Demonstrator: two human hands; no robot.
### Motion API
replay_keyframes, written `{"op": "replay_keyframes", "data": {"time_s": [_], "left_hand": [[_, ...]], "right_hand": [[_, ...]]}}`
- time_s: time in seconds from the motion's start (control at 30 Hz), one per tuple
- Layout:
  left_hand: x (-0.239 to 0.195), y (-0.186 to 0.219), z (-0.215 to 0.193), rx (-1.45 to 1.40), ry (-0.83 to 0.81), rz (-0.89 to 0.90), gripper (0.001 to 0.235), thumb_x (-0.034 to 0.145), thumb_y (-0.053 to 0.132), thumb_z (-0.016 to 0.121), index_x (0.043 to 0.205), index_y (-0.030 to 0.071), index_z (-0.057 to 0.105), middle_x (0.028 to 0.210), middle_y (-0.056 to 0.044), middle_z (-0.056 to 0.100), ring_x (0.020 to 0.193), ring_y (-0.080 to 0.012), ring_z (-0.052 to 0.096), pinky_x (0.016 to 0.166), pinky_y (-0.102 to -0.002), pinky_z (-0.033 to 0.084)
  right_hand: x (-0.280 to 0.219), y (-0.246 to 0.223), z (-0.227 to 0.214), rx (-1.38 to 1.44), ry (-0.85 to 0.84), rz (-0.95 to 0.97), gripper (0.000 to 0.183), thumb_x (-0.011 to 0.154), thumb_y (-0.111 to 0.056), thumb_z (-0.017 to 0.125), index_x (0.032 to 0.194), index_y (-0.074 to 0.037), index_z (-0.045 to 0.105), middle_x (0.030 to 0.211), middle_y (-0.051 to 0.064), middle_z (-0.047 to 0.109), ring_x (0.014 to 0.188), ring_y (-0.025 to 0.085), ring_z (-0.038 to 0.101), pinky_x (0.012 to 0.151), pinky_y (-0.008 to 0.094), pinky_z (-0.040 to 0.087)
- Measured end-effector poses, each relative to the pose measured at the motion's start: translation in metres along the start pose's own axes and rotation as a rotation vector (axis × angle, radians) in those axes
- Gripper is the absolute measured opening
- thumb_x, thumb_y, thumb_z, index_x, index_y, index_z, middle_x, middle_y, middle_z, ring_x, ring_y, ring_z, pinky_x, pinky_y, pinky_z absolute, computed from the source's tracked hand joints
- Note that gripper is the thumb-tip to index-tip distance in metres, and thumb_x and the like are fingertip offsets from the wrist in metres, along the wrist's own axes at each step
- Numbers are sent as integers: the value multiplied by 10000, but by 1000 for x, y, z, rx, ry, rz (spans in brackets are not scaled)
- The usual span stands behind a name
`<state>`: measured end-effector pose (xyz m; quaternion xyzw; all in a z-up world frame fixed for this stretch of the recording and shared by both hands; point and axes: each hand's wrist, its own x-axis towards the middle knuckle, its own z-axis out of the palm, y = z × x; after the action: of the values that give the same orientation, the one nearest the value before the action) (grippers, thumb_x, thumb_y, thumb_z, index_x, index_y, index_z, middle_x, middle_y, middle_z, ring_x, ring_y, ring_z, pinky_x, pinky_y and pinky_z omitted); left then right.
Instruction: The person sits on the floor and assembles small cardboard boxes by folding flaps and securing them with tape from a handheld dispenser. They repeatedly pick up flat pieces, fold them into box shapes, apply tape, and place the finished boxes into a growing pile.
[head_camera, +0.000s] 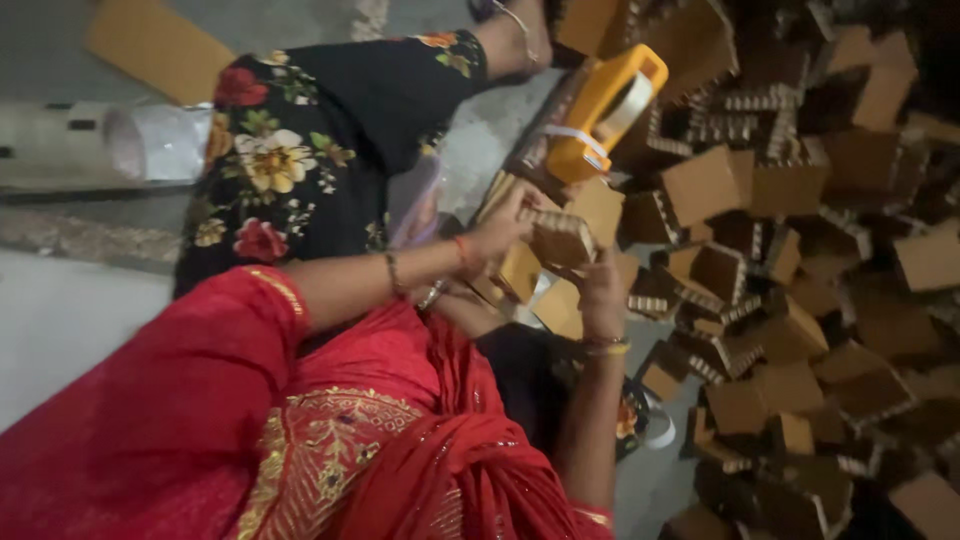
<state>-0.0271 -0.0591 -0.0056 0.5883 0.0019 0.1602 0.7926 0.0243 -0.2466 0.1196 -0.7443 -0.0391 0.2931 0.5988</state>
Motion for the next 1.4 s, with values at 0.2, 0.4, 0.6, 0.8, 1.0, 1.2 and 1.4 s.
{"op": "replay_keyframes", "data": {"time_s": [0.2,0.4,0.6,0.8,1.0,1.2,1.4], "left_hand": [[10,-23,-58,220,-242,-460,327,1036,344,571,1157,59,677,1104,-90,740,986,-227,717,882,-348,578],[17,-9,-49,991,-195,-231,485,824,361,797,1223,135,641,1266,-134,567,1189,-352,594,918,-474,530],[24,-7,-43,1096,-174,-191,1039,569,341,957,1456,110,468,1314,-180,480,1168,-427,541,962,-519,499],[33,-14,-35,1194,-214,-358,1102,572,321,968,1506,143,412,1332,-167,474,1167,-415,573,942,-516,518],[34,-23,-38,1178,-231,-409,1153,578,342,986,1525,126,366,1386,-252,467,1051,-455,651,909,-482,557],[21,-31,-47,1148,-179,-283,1085,591,340,974,1482,127,393,1412,-222,479,1081,-433,655,903,-483,558],[8,-23,-50,1109,-153,-207,963,621,310,946,1419,94,452,1448,-268,410,1043,-455,650,898,-509,542]], "right_hand": [[16,-75,-48,-1024,-777,-201,684,758,-317,866,1326,-37,609,1091,137,731,953,196,683,783,393,554],[129,-123,-190,-1065,-12,-20,738,766,-329,884,1362,-33,565,1149,134,710,982,220,682,798,394,558],[214,-47,-227,-745,598,-14,794,775,-340,903,1398,-29,521,1207,131,689,1011,245,680,813,395,562],[229,15,-196,-538,723,-35,852,783,-351,922,1434,-26,478,1265,128,668,1040,269,679,827,396,566],[163,35,-195,19,536,-401,795,939,-263,890,1562,-54,444,1294,161,651,1096,283,645,879,408,586],[89,44,-208,265,592,-112,874,930,-319,779,1572,-240,191,1246,110,671,970,228,677,743,340,594],[113,51,-194,24,620,-91,785,910,-307,786,1485,-225,259,1206,110,672,951,244,676,737,353,587]]}}
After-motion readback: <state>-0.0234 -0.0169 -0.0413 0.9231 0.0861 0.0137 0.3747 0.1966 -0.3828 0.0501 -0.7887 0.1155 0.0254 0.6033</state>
